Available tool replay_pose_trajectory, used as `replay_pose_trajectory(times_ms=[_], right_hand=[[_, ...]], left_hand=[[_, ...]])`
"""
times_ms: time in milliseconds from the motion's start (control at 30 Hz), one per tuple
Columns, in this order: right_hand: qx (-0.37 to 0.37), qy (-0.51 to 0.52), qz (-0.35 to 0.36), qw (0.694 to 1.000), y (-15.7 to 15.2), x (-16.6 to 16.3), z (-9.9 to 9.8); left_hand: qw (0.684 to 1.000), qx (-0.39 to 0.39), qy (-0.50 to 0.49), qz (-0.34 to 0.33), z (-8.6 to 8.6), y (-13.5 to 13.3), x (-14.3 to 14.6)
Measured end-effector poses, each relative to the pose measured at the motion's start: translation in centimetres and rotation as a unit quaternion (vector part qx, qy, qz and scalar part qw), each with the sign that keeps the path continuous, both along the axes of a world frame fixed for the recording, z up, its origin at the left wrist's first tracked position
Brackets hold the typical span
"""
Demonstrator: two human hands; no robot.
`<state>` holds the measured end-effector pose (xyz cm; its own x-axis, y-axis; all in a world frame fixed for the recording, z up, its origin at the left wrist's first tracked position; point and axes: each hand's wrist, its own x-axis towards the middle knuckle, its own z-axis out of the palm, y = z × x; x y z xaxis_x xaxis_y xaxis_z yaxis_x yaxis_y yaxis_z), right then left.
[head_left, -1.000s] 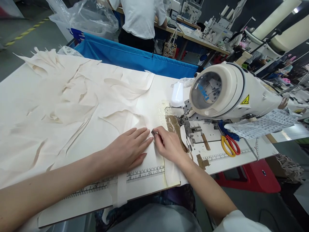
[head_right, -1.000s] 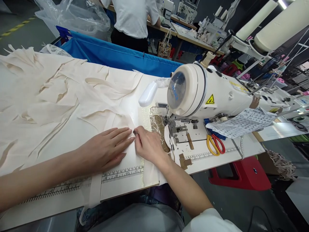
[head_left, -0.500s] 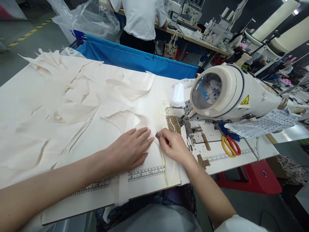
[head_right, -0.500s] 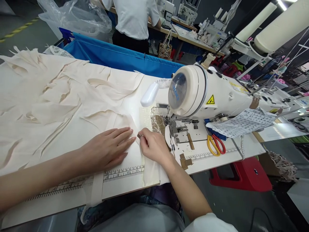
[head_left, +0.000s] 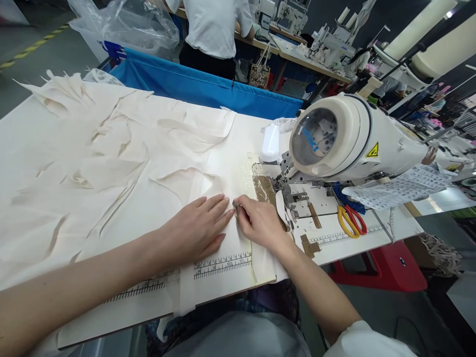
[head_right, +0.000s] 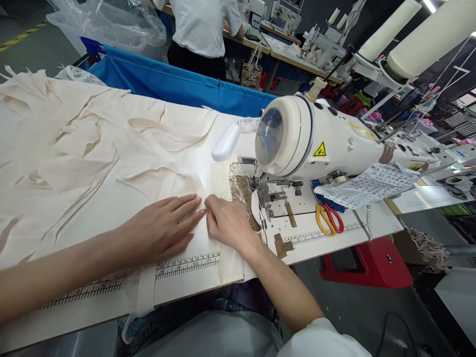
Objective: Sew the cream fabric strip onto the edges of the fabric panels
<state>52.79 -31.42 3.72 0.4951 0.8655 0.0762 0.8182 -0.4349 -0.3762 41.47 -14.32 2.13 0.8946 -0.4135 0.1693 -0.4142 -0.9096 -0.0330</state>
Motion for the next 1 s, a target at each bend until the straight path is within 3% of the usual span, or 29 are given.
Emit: replay_pose_trajectory(times_ms=[433, 1000], right_hand=[[0.092, 0.039, -0.027, 0.995, -1.4, 0.5, -1.1], [0.002, -0.016, -0.003, 1.0, -0.9, 0.1, -0.6]], left_hand=[[0.998, -0.046, -0.031, -0.018, -0.5, 0.0, -0.3], [0.997, -0.034, -0.067, -0.026, -0.4, -0.2, -0.3]])
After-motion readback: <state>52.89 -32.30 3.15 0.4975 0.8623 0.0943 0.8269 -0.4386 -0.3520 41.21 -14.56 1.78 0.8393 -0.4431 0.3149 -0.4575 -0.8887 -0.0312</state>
